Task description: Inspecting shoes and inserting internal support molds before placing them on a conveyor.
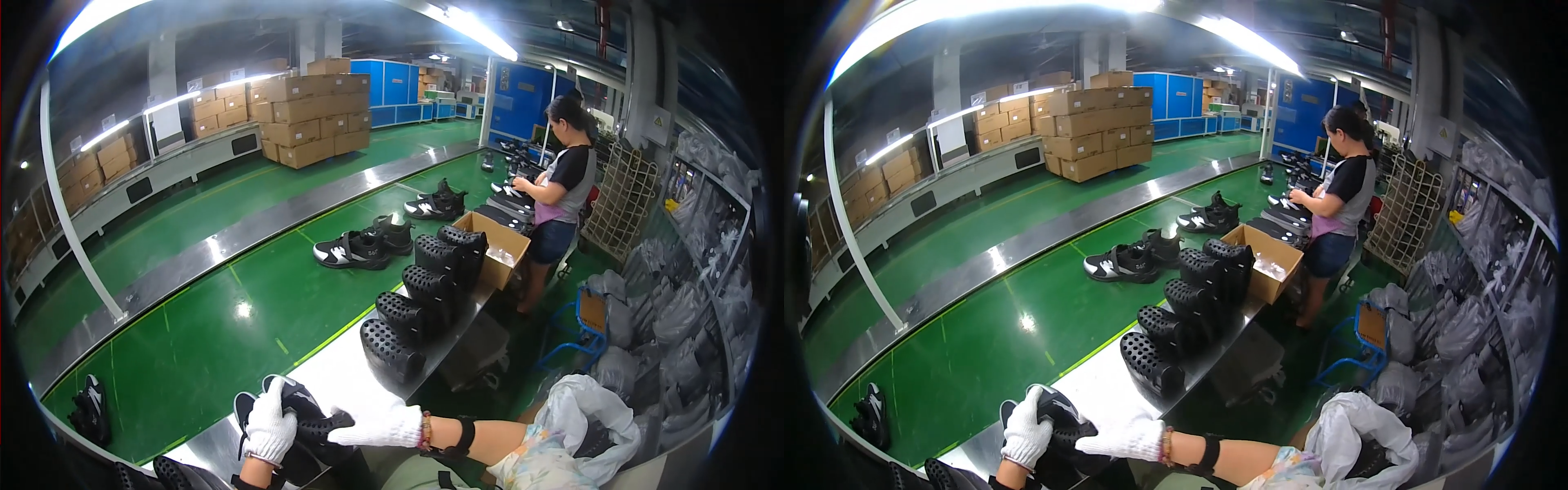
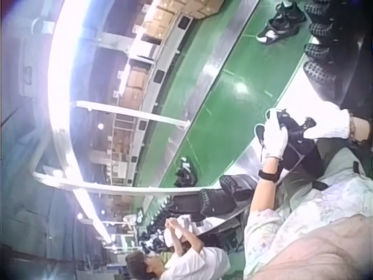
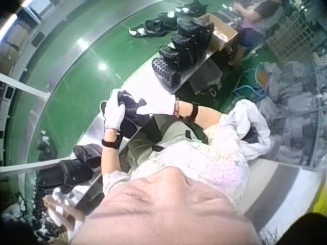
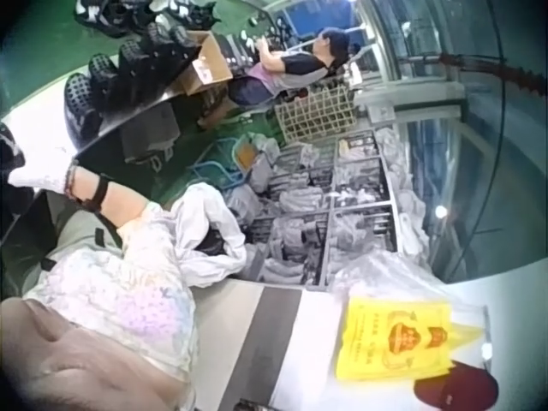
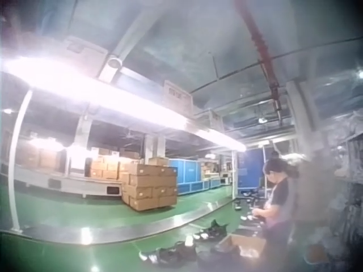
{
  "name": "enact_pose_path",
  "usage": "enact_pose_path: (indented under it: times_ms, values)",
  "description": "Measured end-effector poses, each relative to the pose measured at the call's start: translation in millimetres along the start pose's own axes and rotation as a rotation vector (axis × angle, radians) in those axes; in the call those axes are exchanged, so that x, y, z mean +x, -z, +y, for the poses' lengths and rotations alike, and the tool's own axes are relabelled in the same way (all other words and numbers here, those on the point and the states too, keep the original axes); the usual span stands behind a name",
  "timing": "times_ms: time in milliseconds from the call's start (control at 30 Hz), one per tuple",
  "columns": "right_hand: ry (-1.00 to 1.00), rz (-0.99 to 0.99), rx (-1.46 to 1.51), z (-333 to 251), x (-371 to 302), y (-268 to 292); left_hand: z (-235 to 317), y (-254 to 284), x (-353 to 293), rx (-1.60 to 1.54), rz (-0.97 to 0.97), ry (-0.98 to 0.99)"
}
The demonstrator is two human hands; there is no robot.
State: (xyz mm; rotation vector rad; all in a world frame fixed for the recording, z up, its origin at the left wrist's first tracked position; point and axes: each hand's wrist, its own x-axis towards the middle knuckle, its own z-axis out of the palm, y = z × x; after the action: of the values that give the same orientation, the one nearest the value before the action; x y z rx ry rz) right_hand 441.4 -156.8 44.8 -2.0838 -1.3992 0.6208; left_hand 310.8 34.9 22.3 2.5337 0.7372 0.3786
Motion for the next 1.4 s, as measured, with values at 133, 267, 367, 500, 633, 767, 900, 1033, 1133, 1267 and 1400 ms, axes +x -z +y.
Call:
enact_pose_path:
  times_ms: [133,267,367,500,633,767,900,1033,1133,1267,1400]
  values:
    - [0.171,0.015,-0.096,-1.5,36.9,-33.0,-9.8,-5.3,-7.2,-0.216,0.117,-0.212]
    - [0.273,0.159,-0.148,-5.3,63.1,-67.9,-13.3,-7.2,-7.6,-0.197,0.118,-0.209]
    - [0.265,0.154,-0.090,2.2,57.6,-71.5,-17.0,-6.3,-7.4,-0.443,0.111,-0.119]
    - [0.099,0.102,0.036,16.0,51.8,-58.2,-23.2,-7.9,-8.5,-0.420,0.150,-0.176]
    - [0.052,-0.051,0.111,19.3,77.3,-60.9,-24.1,-10.2,-7.9,-0.403,0.080,-0.268]
    - [0.025,-0.022,0.028,18.8,93.9,-73.1,-23.2,-2.2,-10.1,-0.432,0.113,-0.280]
    - [0.012,-0.130,0.104,15.6,72.5,-63.5,-26.1,11.7,-16.1,-0.932,-0.100,0.037]
    - [0.183,0.101,-0.105,3.2,46.7,-43.7,-28.2,16.5,-16.9,-0.921,-0.072,0.219]
    - [0.583,0.273,-0.269,-8.2,57.0,-42.4,-26.6,12.8,-10.3,-0.859,-0.025,0.171]
    - [0.667,0.177,-0.460,-5.8,66.9,-54.0,-24.6,7.5,-5.6,-0.838,0.026,0.394]
    - [0.699,0.268,-0.307,13.7,39.9,-55.6,-26.8,15.3,-26.4,-0.632,0.111,0.096]
